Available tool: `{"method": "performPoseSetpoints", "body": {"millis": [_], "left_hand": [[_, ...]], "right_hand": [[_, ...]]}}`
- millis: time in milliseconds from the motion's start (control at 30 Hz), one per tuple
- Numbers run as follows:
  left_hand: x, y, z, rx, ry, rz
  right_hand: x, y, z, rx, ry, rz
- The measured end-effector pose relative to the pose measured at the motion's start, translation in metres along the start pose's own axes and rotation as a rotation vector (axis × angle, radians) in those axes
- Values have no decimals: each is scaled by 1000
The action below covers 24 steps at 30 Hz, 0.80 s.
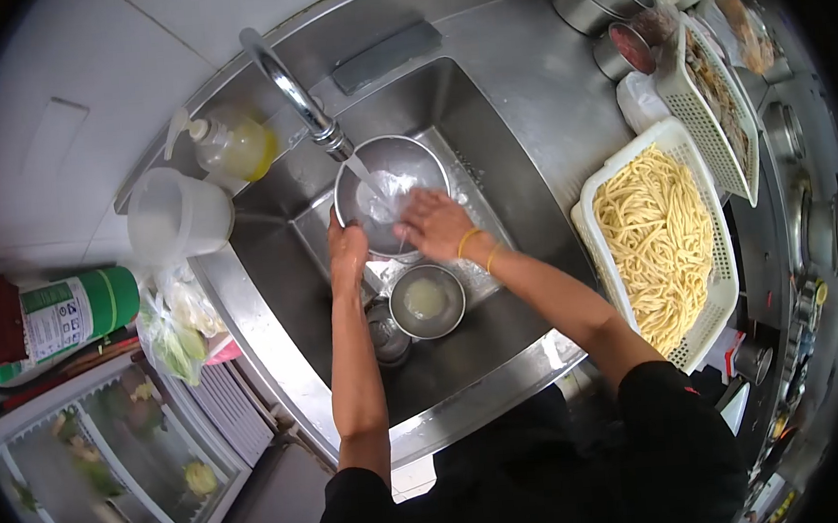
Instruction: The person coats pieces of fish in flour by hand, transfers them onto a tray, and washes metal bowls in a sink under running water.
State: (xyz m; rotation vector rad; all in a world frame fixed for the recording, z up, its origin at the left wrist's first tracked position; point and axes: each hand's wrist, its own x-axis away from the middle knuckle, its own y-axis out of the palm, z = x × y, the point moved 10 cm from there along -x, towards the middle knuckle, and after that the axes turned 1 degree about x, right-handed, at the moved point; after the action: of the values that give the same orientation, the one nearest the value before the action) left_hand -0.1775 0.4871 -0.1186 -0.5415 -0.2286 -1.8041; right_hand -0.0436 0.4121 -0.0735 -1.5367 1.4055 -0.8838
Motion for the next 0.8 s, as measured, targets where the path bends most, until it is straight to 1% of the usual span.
{"method": "performPoseSetpoints", "body": {"millis": [33,67,100,133,167,267,300,333,400,433,467,500,533,600,633,700,733,767,800], "left_hand": [[0,-1,4,-99,78,-8],[12,7,19,-148,13,-19],[35,21,53,-197,-53,-28],[49,28,68,-246,-123,-36],[15,18,60,-597,274,105],[45,11,108,-569,13,16],[47,12,117,-592,46,-2],[44,15,119,-685,78,-21],[30,26,123,-861,147,-58],[19,26,121,-900,158,-22],[6,27,119,-932,171,17],[-3,26,117,-963,186,59],[-7,33,114,-818,215,7],[-10,46,110,-529,273,-94],[-15,41,91,-147,175,-106],[-25,39,27,617,-29,-120],[-22,24,-20,485,-58,27],[-16,8,-66,352,-104,168],[-13,1,-121,-34,-138,153]], "right_hand": [[-7,8,26,-82,174,-74],[-17,13,26,-175,188,-70],[-30,21,21,-268,200,-66],[-39,29,12,-362,213,-64],[-36,24,4,-422,284,80],[-32,37,14,-27,-91,-62],[-31,24,31,44,-90,28],[-29,8,37,114,-92,118],[-14,-36,41,176,224,250],[-2,-50,46,211,384,310],[14,-40,67,-91,527,426],[32,-16,92,-397,663,537],[51,11,114,-709,795,644],[65,75,125,-1226,935,339],[72,101,121,-1478,992,170],[91,107,101,-1979,1158,67],[96,106,85,-2234,1226,15],[96,103,78,-2366,1176,26],[99,102,73,-2497,1119,40]]}}
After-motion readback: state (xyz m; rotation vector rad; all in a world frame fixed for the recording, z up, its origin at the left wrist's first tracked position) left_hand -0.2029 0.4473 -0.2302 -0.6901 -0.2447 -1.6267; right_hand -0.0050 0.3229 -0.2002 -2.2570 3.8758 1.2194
